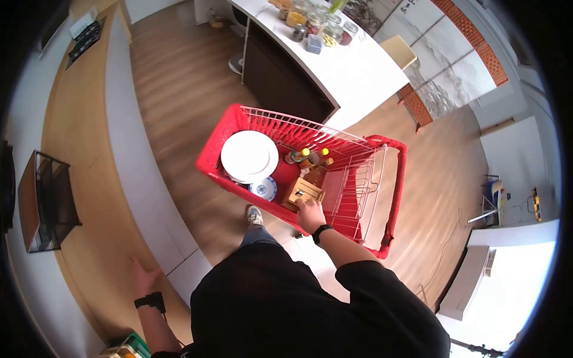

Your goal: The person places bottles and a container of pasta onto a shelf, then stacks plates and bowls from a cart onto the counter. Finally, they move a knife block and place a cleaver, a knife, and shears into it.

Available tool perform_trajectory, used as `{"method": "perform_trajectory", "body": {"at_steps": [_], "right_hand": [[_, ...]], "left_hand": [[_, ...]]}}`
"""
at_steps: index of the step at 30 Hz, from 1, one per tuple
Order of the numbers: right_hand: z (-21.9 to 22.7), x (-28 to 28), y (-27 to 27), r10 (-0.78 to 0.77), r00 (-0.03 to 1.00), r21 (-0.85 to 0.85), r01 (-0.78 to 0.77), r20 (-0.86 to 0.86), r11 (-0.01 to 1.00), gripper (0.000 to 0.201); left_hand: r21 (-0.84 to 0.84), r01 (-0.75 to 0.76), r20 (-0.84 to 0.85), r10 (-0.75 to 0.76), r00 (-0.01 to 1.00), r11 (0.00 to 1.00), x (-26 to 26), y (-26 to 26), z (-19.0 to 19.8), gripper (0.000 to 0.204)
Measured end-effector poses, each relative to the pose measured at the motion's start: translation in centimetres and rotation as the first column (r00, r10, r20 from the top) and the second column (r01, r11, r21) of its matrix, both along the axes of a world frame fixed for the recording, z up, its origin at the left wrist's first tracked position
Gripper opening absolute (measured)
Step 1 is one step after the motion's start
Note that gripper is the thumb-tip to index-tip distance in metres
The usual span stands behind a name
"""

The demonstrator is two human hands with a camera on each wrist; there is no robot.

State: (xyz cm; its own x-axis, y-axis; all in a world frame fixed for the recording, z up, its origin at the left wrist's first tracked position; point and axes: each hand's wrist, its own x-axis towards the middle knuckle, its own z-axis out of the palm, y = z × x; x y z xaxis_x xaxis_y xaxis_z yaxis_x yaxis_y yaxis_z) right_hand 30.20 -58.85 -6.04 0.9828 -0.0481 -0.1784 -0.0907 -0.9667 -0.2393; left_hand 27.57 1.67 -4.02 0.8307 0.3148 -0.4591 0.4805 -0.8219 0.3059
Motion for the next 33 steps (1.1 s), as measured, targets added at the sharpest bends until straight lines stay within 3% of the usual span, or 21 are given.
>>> {"method": "perform_trajectory", "body": {"at_steps": [3,5,8,11,13,14,15,16,18,19,21,22,24,26,28,30,32,33], "right_hand": [[0.5,3.3,-2.0,-0.100,0.991,-0.019,0.102,0.085,0.995,0.030],[2.1,6.6,-3.5,-0.215,0.976,0.013,0.216,-0.046,0.976,0.036],[-0.8,11.5,-7.7,-0.298,0.944,-0.016,0.299,-0.139,0.954,0.035],[-5.7,16.8,-11.0,-0.403,0.898,-0.096,0.391,-0.177,0.915,0.042],[-8.9,20.0,-12.5,-0.477,0.863,-0.052,0.475,-0.167,0.878,0.048],[-11.8,21.0,-14.1,-0.426,0.892,0.026,0.434,-0.154,0.900,0.054],[-13.1,22.4,-14.6,-0.454,0.859,-0.008,0.466,-0.237,0.885,0.054],[-15.1,22.7,-15.1,-0.420,0.886,0.001,0.428,-0.198,0.904,0.051],[-18.0,24.2,-15.8,-0.377,0.912,0.010,0.383,-0.163,0.924,0.049],[-18.7,24.6,-15.6,-0.394,0.891,-0.032,0.397,-0.226,0.917,0.047],[-19.3,25.4,-14.6,-0.418,0.860,-0.073,0.416,-0.293,0.907,0.045],[-18.5,25.4,-14.0,-0.432,0.864,-0.094,0.423,-0.260,0.901,0.044],[-16.6,25.0,-13.5,-0.402,0.906,-0.089,0.393,-0.130,0.915,0.038],[-12.2,24.4,-12.9,-0.333,0.937,-0.017,0.333,-0.103,0.943,0.037],[-4.9,23.8,-11.1,-0.220,0.972,0.052,0.225,-0.080,0.973,0.035],[1.4,22.0,-8.8,-0.133,0.991,0.076,0.135,-0.026,0.988,0.033],[6.8,20.4,-6.6,-0.058,0.994,0.156,0.043,0.098,0.987,0.032],[9.8,20.0,-5.3,-0.035,0.988,0.218,0.002,0.147,0.976,0.031]], "left_hand": [[0.054,-0.003,-0.049,0.006,0.999,0.999,1.0,-1.8,-0.2,0.131],[0.115,0.001,-0.049,0.004,0.999,0.993,0.8,-2.6,-0.2,0.133],[0.203,0.014,-0.048,-0.004,0.999,0.979,0.1,-1.2,-2.0,0.137],[0.248,-0.081,-0.133,0.117,0.984,0.965,1.9,-4.3,0.7,0.138],[0.267,-0.088,-0.179,0.139,0.974,0.960,2.5,-4.7,1.0,0.135],[0.299,-0.111,-0.171,0.167,0.971,0.948,2.8,-4.9,1.1,0.123],[0.330,-0.133,-0.162,0.195,0.967,0.935,2.9,-5.1,1.0,0.112],[0.339,-0.135,-0.180,0.205,0.962,0.931,2.6,-3.5,0.7,0.112],[0.067,-0.265,-0.046,0.268,0.962,0.962,1.9,0.3,-0.3,0.084],[0.075,-0.267,-0.060,0.271,0.961,0.961,3.0,-1.0,0.7,0.084],[0.289,-0.242,-0.222,0.311,0.924,0.926,6.7,-3.5,2.3,0.069],[0.294,-0.228,-0.232,0.301,0.925,0.928,7.5,-4.6,1.6,0.069],[0.378,-0.145,0.094,0.118,0.989,0.914,8.7,-7.2,-0.4,0.065],[0.340,0.001,0.224,-0.082,0.971,0.940,13.5,-16.0,1.6,0.058],[0.047,0.259,0.304,-0.261,0.916,0.965,16.3,-22.1,2.3,0.055],[-0.161,0.506,0.299,-0.447,0.843,0.847,19.0,-27.7,3.0,0.064],[-0.216,0.644,0.281,-0.585,0.761,0.734,21.3,-32.1,3.3,0.071],[-0.217,0.652,0.287,-0.591,0.754,0.727,22.3,-34.0,3.9,0.071]]}}
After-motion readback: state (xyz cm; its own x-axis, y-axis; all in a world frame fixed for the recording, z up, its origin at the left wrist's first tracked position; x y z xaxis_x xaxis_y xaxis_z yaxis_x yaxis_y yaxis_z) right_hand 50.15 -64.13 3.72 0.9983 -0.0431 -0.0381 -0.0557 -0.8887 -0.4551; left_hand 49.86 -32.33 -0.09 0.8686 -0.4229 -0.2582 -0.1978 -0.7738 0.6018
